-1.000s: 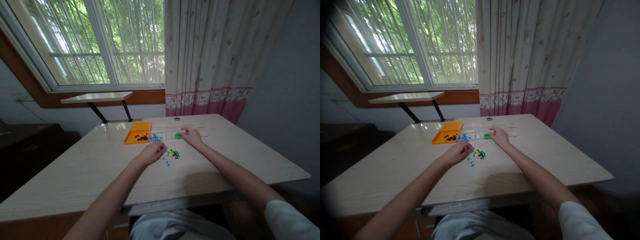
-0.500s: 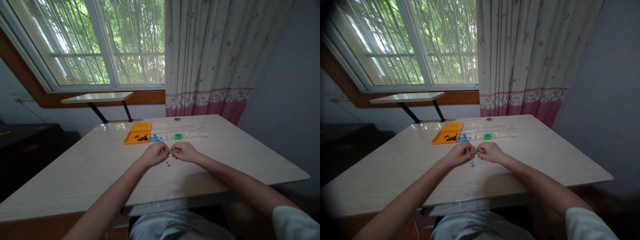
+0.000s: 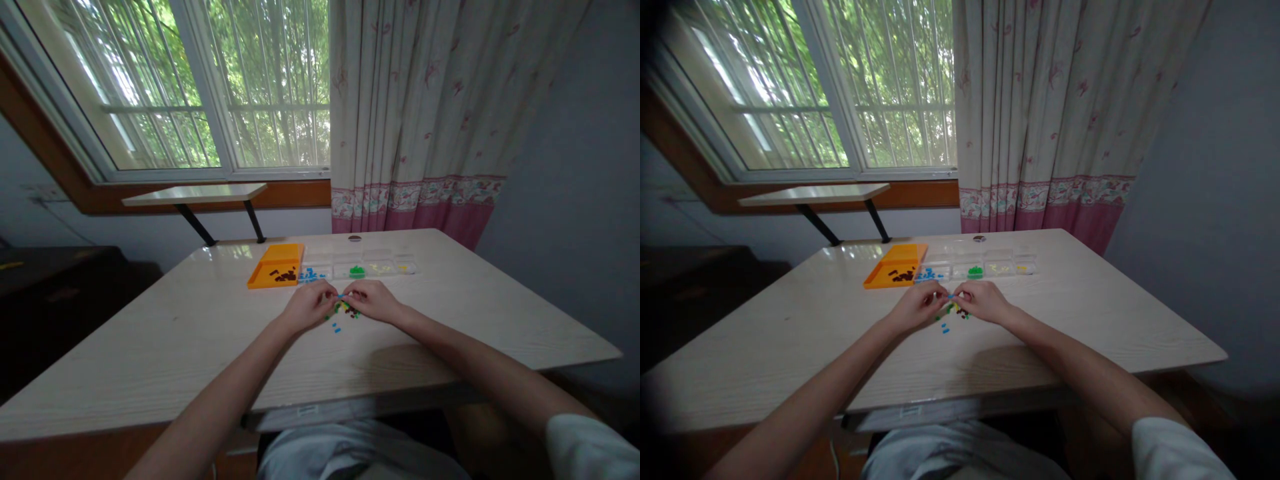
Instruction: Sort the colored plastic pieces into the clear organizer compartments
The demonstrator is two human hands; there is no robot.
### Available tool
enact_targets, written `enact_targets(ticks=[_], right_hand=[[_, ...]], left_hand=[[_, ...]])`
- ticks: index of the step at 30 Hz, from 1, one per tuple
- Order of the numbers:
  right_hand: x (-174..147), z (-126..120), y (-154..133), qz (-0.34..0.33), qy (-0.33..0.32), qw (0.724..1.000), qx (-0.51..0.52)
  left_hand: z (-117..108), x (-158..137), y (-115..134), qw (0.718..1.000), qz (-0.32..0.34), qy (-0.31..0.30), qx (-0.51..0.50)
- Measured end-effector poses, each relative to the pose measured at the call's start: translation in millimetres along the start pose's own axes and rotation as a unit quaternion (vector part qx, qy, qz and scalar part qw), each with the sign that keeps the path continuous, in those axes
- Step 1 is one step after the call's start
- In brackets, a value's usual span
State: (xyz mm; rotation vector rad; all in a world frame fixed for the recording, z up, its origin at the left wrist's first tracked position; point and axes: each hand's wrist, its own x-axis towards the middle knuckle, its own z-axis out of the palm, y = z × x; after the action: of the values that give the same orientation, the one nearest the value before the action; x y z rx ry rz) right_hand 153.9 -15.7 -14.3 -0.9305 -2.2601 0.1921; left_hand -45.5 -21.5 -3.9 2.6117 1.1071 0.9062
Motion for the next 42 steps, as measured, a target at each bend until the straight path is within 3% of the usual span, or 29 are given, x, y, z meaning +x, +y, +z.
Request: enact_targets(ticks=[7,10,13,18,23,42], right_hand=[[2,-9,1,0.011,-0.015,0.999,0.031],[2,-16,9,0.027,-0.024,0.999,0.023],[-1,-18,22,0.026,-0.073,0.997,0.024],[-4,-11,32,0.025,-0.129,0.99,0.054],[-4,-11,24,0.017,-0.162,0.985,0.061],[-2,-14,19,0.017,-0.163,0.986,0.043]], left_hand=[[1,0,0,0.999,-0.02,0.028,-0.004],[-2,-1,-3,0.995,-0.038,0.09,0.001],[-7,-2,-6,0.987,-0.044,0.156,0.01],[-12,-2,-6,0.975,-0.032,0.217,0.028],[-13,-2,-2,0.974,-0.019,0.222,0.033],[-15,-2,0,0.972,-0.007,0.233,0.044]])
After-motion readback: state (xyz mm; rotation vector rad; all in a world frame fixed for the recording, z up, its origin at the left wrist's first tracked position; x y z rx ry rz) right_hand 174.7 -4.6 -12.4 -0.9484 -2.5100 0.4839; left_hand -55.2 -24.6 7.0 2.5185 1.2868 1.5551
